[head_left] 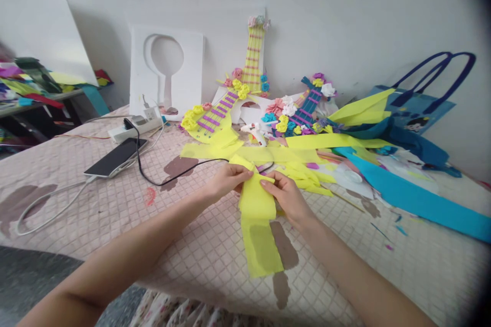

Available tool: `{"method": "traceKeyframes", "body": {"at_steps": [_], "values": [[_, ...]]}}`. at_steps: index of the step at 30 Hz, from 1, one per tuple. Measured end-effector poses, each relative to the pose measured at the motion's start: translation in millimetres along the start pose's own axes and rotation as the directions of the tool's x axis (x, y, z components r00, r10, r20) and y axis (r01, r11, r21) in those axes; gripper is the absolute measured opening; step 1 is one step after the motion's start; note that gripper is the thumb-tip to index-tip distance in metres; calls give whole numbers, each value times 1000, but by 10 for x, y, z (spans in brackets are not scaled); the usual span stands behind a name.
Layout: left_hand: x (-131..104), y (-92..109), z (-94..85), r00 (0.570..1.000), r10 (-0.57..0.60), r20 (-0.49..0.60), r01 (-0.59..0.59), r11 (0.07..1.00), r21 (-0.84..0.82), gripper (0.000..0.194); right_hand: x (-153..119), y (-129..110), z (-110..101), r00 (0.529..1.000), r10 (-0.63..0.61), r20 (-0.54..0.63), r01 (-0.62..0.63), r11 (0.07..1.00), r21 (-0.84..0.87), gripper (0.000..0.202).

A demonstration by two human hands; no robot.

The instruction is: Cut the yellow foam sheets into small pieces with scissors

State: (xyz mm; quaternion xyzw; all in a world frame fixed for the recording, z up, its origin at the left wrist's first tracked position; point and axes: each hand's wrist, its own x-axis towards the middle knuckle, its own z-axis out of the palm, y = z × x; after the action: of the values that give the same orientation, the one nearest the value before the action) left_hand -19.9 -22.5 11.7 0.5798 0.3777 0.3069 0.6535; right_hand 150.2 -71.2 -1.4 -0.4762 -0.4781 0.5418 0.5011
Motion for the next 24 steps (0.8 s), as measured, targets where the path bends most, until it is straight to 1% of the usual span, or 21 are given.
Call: {"method": "traceKeyframes", "body": {"at_steps": [2,4,6,9,10,15,20,24], "values": [[0,9,1,999,-40,-19,40,999,-26,37,-1,-3,2,1000,-8,-5,8,1000,0,23],[-6,16,6,998,-52,-27,51,998,-29,38,-3,-3,4,1000,-14,-7,14,1000,-5,22],[-12,14,12,1000,-1,-15,1,1000,20,40,-7,-2,8,1000,-20,1,20,1000,-17,21],[-10,-7,15,994,112,-7,-109,984,138,38,-14,1,20,999,-25,28,25,999,-28,19],[-7,-16,14,992,130,-8,-127,980,155,38,-15,2,23,999,-18,33,19,999,-27,19],[3,-31,0,995,97,9,-98,989,107,39,-8,4,16,1000,10,22,-10,1000,-6,20],[-9,-23,12,992,124,9,-124,980,154,38,6,15,-12,999,-37,6,37,999,-24,20],[-2,-32,10,995,95,12,-95,989,114,37,12,16,-18,999,-35,4,35,999,-21,21]]}}
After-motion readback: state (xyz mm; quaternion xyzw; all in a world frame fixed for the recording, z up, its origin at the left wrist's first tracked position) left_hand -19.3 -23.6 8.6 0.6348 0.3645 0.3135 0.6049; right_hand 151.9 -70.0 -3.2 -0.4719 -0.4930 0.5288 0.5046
